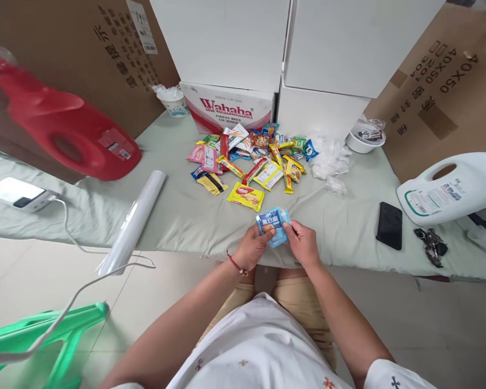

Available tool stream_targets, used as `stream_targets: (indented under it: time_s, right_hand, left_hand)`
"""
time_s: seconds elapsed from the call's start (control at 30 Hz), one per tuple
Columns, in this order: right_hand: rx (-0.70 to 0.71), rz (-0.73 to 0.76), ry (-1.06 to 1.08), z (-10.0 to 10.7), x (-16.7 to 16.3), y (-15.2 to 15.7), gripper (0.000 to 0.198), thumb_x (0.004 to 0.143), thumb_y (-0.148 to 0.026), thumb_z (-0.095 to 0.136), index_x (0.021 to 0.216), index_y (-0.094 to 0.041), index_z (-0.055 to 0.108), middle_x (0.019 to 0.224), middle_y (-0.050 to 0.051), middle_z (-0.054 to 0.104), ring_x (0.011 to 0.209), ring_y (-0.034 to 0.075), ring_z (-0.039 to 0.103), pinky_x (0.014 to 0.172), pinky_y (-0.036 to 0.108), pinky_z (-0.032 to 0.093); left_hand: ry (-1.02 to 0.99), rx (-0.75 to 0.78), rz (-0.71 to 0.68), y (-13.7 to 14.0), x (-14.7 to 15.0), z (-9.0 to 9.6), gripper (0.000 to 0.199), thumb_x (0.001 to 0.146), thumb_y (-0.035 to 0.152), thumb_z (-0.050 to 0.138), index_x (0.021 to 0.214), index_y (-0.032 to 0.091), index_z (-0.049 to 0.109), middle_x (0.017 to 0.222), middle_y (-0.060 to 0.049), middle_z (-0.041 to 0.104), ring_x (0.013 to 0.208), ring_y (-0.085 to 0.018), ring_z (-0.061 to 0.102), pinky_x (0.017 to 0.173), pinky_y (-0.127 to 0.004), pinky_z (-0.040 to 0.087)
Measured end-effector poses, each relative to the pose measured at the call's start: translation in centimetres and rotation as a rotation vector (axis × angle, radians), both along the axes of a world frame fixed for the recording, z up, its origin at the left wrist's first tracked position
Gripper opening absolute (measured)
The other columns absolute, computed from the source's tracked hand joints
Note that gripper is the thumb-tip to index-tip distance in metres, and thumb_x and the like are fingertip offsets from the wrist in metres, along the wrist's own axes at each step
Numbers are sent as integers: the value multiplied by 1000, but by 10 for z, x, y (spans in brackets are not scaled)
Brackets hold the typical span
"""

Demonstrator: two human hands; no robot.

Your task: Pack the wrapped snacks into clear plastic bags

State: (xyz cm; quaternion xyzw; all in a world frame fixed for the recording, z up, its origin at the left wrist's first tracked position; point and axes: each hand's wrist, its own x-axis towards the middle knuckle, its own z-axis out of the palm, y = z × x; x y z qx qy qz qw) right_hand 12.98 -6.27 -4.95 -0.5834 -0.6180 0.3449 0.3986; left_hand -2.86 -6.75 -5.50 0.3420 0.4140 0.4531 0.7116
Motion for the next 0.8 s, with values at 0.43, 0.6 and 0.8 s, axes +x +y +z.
stream_targets:
  time_s: [0.43,0.6,0.8]
  right_hand:
    - [-488,-61,368,-10,49,-54,47,74,-67,76,75,-21,68,63,0,66,54,17,62,46,27,51]
    - [-428,-230,303,7,82,-64,43,73,-65,78,65,-25,64,53,-2,57,45,17,57,37,27,42]
    - [-143,-599,139,50,173,12,38,74,-51,80,58,-23,59,48,-1,54,38,11,44,32,24,34]
  left_hand:
    - [385,-86,-285,-17,28,2,45,78,60,76,88,18,63,67,-2,68,49,-17,64,39,-23,43]
    - [344,-138,-280,-16,44,7,52,75,62,76,95,21,52,64,5,61,39,-12,54,35,-21,34]
    - [517,49,32,-7,-19,6,46,81,57,67,104,23,48,70,5,61,53,-14,60,49,-25,47]
